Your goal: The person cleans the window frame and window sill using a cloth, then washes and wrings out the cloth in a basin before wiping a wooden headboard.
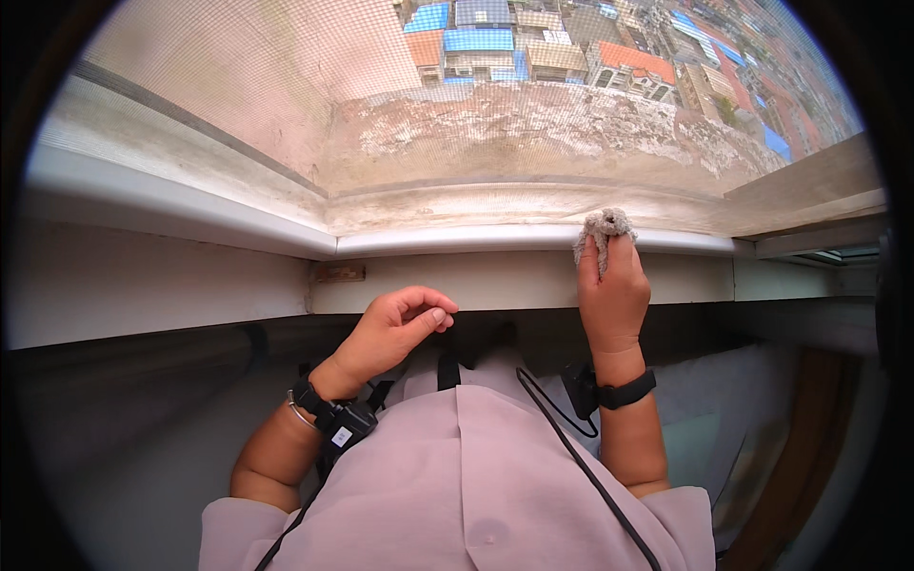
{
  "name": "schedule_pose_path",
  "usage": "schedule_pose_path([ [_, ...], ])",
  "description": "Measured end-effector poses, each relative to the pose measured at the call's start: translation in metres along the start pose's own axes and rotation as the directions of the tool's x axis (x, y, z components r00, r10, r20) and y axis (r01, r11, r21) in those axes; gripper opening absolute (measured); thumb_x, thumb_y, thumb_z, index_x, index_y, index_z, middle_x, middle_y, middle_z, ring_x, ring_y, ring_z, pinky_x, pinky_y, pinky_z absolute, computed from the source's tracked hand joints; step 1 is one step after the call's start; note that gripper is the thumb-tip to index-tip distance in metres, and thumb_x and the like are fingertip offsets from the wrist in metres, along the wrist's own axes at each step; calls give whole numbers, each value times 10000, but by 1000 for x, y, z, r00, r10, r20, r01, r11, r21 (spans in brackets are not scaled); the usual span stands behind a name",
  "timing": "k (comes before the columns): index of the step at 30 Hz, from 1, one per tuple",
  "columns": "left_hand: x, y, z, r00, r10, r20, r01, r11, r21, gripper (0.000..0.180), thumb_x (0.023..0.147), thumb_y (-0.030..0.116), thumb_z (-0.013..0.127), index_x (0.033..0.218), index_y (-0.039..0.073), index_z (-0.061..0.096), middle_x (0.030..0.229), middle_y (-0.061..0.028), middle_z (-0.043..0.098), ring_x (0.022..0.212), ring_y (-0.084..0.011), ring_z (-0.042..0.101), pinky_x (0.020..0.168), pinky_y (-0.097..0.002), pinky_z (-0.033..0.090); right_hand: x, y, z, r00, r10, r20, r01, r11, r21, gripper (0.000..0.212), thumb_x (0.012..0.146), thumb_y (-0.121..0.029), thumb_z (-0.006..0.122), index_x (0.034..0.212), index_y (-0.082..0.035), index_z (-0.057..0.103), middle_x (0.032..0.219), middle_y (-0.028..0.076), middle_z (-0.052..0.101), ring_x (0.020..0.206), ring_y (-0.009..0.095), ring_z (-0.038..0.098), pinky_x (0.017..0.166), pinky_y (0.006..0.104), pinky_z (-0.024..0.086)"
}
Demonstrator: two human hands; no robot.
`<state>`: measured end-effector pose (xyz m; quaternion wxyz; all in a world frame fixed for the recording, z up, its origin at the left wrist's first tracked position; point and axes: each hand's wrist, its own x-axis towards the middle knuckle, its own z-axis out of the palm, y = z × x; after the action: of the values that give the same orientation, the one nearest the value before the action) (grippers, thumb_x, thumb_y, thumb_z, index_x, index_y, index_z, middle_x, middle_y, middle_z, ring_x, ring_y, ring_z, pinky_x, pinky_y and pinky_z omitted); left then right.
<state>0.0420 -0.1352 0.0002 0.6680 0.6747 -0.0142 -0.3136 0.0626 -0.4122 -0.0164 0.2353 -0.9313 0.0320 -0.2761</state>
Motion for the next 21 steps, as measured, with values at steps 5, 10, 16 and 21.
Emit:
schedule_pose_path([
  [5,-24,-12,-6,995,-7,-96,4,1000,-31,175,963,85,554,1087,-13,629,1000,-38,653,931,-97,620,849,-243,507,-16,-69,33,910,-339,240,322,940,111,173,788,-127,647,896,-94,516,737,82,547,555,261,608,478,340,492],
  [10,-45,-38,-27,960,44,-277,-65,996,-64,145,961,85,555,1062,0,617,990,-47,645,908,-104,617,840,-265,513,-21,-154,87,665,-549,506,455,835,308,151,784,-150,605,898,-92,525,756,106,595,633,274,671,516,363,521],
  [16,-92,-43,-51,899,33,-436,-105,984,-141,143,959,85,553,1064,14,620,957,-50,650,887,-110,620,823,-264,515,-16,-171,71,583,-624,521,324,766,555,218,829,-189,642,1017,-103,576,810,116,648,695,340,631,608,434,502],
  [21,-97,-62,-55,886,34,-462,-142,969,-200,150,956,93,563,1067,17,629,947,-52,653,868,-109,624,807,-260,521,10,-178,68,812,-554,183,489,817,306,209,838,-168,627,1040,-137,580,692,55,587,555,260,614,452,347,479],
])
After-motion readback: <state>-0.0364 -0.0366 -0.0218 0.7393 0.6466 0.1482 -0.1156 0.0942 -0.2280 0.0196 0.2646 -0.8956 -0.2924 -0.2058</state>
